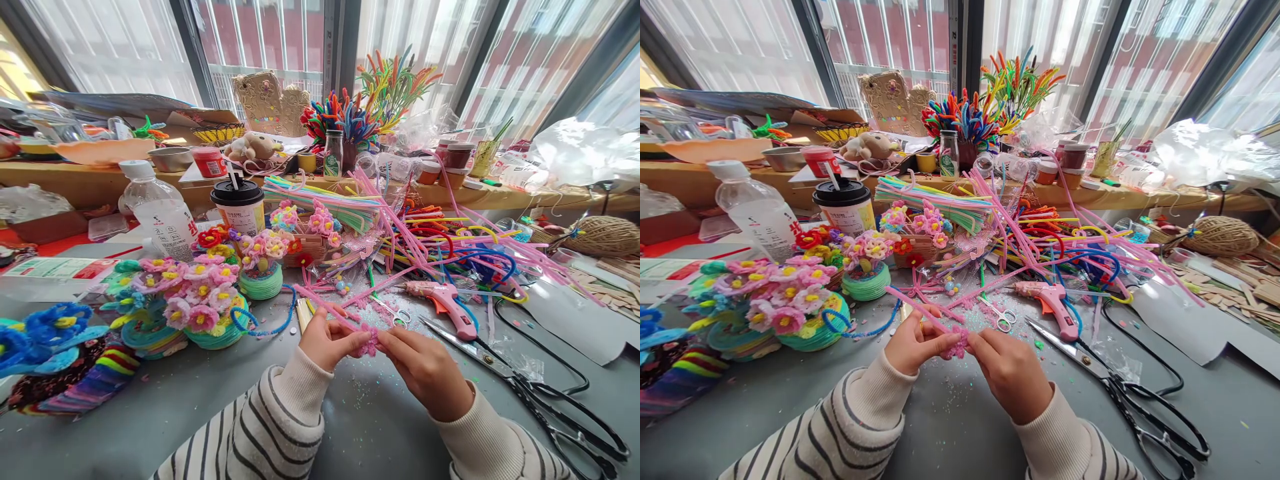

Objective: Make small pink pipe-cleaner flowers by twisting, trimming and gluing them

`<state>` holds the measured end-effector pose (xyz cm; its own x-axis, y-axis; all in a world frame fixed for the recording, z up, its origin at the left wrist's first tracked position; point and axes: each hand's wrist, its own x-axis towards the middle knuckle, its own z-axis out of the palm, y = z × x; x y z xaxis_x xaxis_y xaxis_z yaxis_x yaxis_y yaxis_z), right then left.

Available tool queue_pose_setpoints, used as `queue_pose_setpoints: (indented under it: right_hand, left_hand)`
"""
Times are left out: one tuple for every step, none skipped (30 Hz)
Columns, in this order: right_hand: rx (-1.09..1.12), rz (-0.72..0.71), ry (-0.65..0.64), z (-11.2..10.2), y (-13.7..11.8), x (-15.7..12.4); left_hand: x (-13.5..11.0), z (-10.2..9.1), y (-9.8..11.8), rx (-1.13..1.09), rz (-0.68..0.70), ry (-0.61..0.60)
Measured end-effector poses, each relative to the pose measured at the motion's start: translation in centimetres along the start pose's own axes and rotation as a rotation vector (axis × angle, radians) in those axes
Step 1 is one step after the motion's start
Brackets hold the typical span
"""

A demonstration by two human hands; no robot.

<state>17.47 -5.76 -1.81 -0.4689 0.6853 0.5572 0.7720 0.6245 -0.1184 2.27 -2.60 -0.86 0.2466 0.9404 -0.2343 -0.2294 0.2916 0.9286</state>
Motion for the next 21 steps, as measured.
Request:
queue_pose_setpoints:
  right_hand:
    - [-0.008,-0.005,0.027,0.05,-0.07,-0.01]
    - [-0.013,-0.011,0.055,0.09,-0.12,-0.03]
    - [-0.014,-0.016,0.079,0.12,-0.17,-0.04]
    - [-0.013,-0.02,0.1,0.14,-0.21,-0.05]
    - [-0.013,-0.022,0.113,0.14,-0.25,-0.05]
    - [-0.014,-0.023,0.118,0.13,-0.27,-0.05]
    - [-0.016,-0.022,0.121,0.11,-0.29,-0.03]
    - [-0.017,-0.019,0.12,0.09,-0.31,-0.02]
    - [-0.017,-0.016,0.12,0.08,-0.32,-0.02]
    - [-0.017,-0.011,0.12,0.06,-0.34,-0.02]
    - [-0.016,-0.005,0.12,0.05,-0.36,-0.03]
    - [-0.013,-0.001,0.122,0.05,-0.39,-0.06]
    - [-0.009,0.003,0.126,0.05,-0.42,-0.08]
    - [-0.004,0.006,0.128,0.04,-0.46,-0.11]
    - [0.003,0.008,0.128,0.04,-0.5,-0.14]
    - [0.01,0.011,0.127,0.04,-0.52,-0.17]
    - [0.019,0.014,0.127,0.03,-0.54,-0.18]
    - [0.029,0.018,0.127,0.03,-0.53,-0.18]
    - [0.04,0.025,0.129,0.02,-0.49,-0.17]
    - [0.054,0.031,0.129,0.01,-0.43,-0.15]
    - [0.072,0.035,0.132,0.0,-0.35,-0.12]
  left_hand:
    - [-0.01,0.02,0.07,-0.008,-0.002,0.002]
    - [-0.03,0.05,0.13,-0.016,-0.003,0.005]
    - [-0.05,0.07,0.19,-0.022,-0.003,0.007]
    - [-0.08,0.1,0.24,-0.027,-0.003,0.008]
    - [-0.11,0.11,0.27,-0.031,-0.002,0.007]
    - [-0.13,0.13,0.3,-0.035,0.0,0.008]
    - [-0.16,0.14,0.31,-0.038,0.001,0.009]
    - [-0.17,0.14,0.31,-0.043,0.003,0.01]
    - [-0.18,0.14,0.31,-0.048,0.005,0.011]
    - [-0.18,0.14,0.3,-0.053,0.008,0.013]
    - [-0.17,0.15,0.29,-0.056,0.01,0.012]
    - [-0.16,0.15,0.29,-0.059,0.011,0.013]
    - [-0.15,0.15,0.29,-0.061,0.011,0.014]
    - [-0.14,0.17,0.3,-0.062,0.009,0.016]
    - [-0.13,0.18,0.32,-0.063,0.007,0.019]
    - [-0.12,0.2,0.35,-0.064,0.005,0.021]
    - [-0.11,0.22,0.39,-0.066,0.005,0.024]
    - [-0.11,0.25,0.43,-0.068,0.005,0.025]
    - [-0.11,0.27,0.48,-0.07,0.005,0.025]
    - [-0.12,0.28,0.52,-0.07,0.005,0.025]
    - [-0.12,0.29,0.55,-0.07,0.002,0.024]
